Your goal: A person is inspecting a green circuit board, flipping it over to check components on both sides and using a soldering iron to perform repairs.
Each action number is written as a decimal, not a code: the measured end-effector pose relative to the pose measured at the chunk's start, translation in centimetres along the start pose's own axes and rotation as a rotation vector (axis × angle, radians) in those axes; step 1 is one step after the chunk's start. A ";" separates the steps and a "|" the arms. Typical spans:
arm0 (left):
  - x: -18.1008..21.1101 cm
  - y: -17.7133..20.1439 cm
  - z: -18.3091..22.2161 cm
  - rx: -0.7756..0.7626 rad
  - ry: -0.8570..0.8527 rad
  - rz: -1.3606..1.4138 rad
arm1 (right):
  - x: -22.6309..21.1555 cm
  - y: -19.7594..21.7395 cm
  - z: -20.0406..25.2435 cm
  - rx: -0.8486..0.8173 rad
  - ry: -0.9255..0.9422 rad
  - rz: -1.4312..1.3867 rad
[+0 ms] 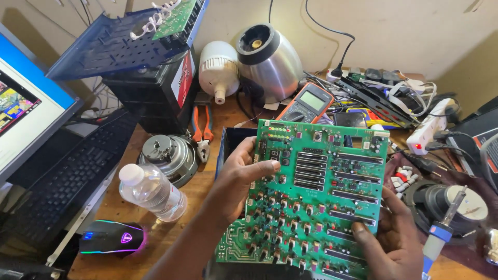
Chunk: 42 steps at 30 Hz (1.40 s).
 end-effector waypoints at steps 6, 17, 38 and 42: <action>0.6 0.0 0.2 0.128 0.065 -0.058 | 0.1 -0.6 -0.1 -0.025 -0.037 -0.060; 0.1 -0.1 0.0 0.110 0.062 -0.092 | 1.2 0.4 -0.5 0.026 -0.070 -0.103; -2.3 3.3 -0.3 0.217 0.020 0.174 | -5.0 -1.1 -1.2 -0.108 0.037 0.311; 0.0 1.8 2.3 0.169 0.019 0.144 | -6.0 -2.5 -2.5 0.015 0.209 0.595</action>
Point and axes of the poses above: each hand's wrist, its own z-axis away from the middle knuckle, its own y-axis out of the back of the hand, x = y × z, the point moved 6 cm from there along -z, towards the middle knuckle, and after that the axes turned 13 degrees about -y, right-handed, at the moved point
